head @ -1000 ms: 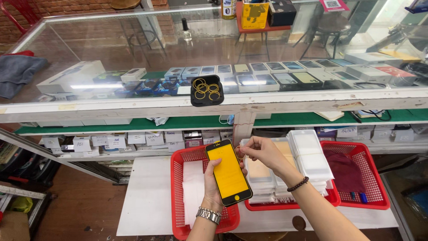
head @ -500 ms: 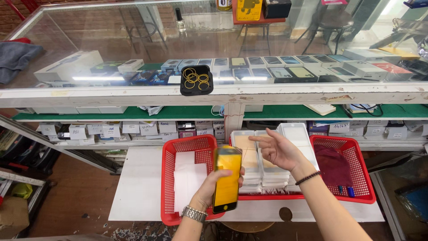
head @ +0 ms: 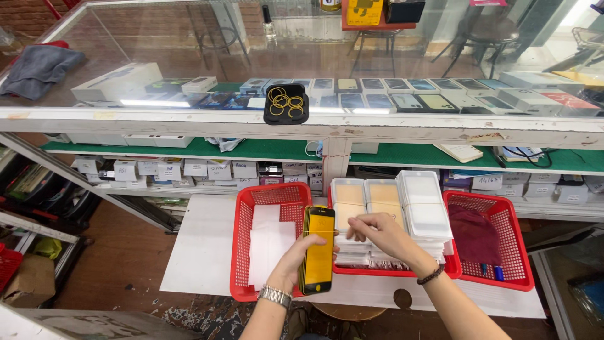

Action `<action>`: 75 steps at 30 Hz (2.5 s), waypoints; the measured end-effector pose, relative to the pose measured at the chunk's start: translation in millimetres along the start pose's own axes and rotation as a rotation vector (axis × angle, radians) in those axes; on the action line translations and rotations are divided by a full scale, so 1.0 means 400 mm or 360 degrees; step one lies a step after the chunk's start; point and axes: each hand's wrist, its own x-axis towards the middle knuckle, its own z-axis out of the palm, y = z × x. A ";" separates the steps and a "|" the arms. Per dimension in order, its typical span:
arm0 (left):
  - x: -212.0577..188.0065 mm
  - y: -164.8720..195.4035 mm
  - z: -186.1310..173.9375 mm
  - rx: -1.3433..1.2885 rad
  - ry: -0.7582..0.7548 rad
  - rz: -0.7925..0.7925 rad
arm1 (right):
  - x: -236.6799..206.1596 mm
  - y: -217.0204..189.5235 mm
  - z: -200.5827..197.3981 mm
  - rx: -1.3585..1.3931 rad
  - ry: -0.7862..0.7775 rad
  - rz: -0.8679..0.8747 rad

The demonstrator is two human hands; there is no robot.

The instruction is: The person wipes screen protectors with paper sheets, aligns one onto a yellow phone on the counter, then stacks the plastic-sleeved protectors and places them one by one into a cardboard box on the counter.

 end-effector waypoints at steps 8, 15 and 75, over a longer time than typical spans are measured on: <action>-0.014 -0.011 0.046 -0.1108 -0.0153 0.0373 | 0.033 0.082 0.127 0.0839 0.0468 0.0255; 0.007 0.002 0.021 -0.0969 0.0215 0.0517 | -0.002 -0.039 0.198 0.1399 -0.0161 0.0724; 0.161 -0.065 -0.298 0.0500 0.0983 -0.0334 | 0.478 0.097 0.310 -0.1236 0.0194 -0.0217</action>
